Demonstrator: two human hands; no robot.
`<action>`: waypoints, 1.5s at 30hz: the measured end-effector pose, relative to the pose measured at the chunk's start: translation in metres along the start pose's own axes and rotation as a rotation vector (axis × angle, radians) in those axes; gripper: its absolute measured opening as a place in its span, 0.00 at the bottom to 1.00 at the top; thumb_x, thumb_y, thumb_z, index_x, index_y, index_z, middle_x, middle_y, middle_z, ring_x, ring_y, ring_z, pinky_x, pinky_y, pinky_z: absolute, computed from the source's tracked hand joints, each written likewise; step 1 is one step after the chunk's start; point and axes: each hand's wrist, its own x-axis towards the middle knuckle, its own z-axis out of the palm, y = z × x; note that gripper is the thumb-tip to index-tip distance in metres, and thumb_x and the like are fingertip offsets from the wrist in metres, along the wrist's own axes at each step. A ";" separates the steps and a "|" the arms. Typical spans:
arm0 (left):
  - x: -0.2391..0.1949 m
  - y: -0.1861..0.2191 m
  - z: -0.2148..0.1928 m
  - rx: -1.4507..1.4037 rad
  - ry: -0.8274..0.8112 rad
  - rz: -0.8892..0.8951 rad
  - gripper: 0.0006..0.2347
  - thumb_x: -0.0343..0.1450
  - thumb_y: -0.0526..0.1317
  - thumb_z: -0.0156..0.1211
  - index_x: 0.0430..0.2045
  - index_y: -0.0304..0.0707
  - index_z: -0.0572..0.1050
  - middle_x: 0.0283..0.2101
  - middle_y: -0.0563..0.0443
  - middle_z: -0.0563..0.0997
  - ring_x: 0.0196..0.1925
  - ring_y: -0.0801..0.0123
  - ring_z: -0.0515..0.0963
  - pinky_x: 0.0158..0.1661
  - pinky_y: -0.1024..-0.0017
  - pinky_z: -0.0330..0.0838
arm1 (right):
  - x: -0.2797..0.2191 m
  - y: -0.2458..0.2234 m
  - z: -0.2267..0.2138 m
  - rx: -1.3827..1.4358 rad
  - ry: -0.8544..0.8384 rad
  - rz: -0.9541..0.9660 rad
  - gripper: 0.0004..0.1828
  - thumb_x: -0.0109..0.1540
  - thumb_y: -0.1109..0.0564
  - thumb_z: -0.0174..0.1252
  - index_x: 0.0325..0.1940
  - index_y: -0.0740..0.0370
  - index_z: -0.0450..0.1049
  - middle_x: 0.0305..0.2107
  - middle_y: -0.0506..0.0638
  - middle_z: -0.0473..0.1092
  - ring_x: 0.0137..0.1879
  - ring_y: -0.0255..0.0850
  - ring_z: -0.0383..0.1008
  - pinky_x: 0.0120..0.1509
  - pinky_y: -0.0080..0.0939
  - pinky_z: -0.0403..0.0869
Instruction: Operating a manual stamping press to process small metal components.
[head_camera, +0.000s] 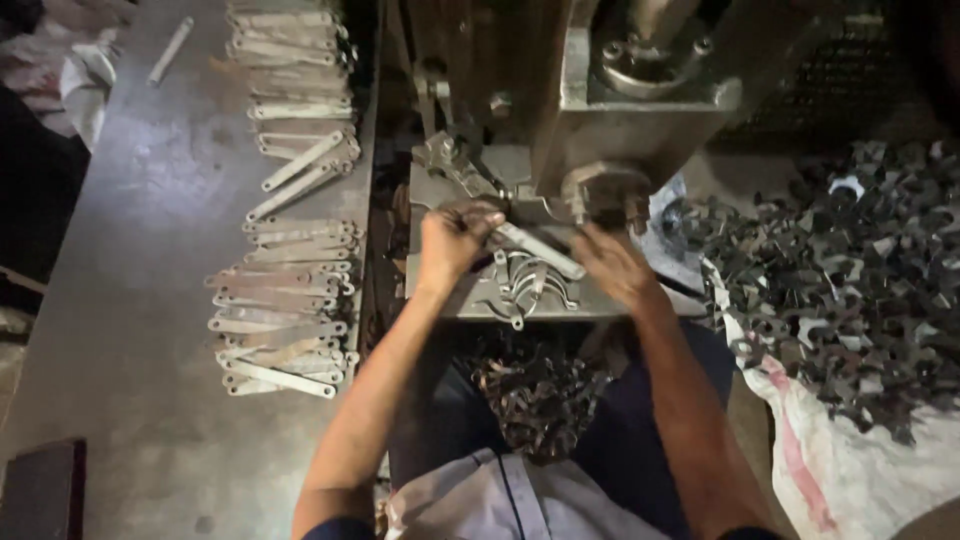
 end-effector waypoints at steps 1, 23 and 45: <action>0.008 0.003 0.007 -0.161 0.038 -0.078 0.05 0.68 0.28 0.68 0.34 0.31 0.84 0.28 0.47 0.85 0.28 0.72 0.80 0.29 0.73 0.74 | -0.002 0.007 -0.003 0.496 -0.095 0.054 0.23 0.74 0.38 0.48 0.54 0.58 0.76 0.28 0.49 0.75 0.33 0.37 0.76 0.41 0.37 0.73; 0.001 -0.026 -0.014 0.797 -0.038 0.686 0.20 0.67 0.36 0.54 0.54 0.34 0.77 0.58 0.30 0.74 0.63 0.41 0.71 0.63 0.57 0.66 | 0.019 0.083 0.100 1.016 0.638 0.357 0.17 0.72 0.48 0.62 0.58 0.61 0.75 0.47 0.55 0.74 0.52 0.47 0.75 0.58 0.50 0.74; -0.096 -0.034 -0.304 0.622 0.479 -0.106 0.06 0.69 0.29 0.69 0.37 0.29 0.81 0.36 0.40 0.85 0.37 0.66 0.85 0.40 0.68 0.77 | -0.109 0.034 0.038 0.558 0.448 0.279 0.16 0.70 0.47 0.66 0.54 0.60 0.81 0.38 0.58 0.78 0.43 0.50 0.80 0.47 0.47 0.75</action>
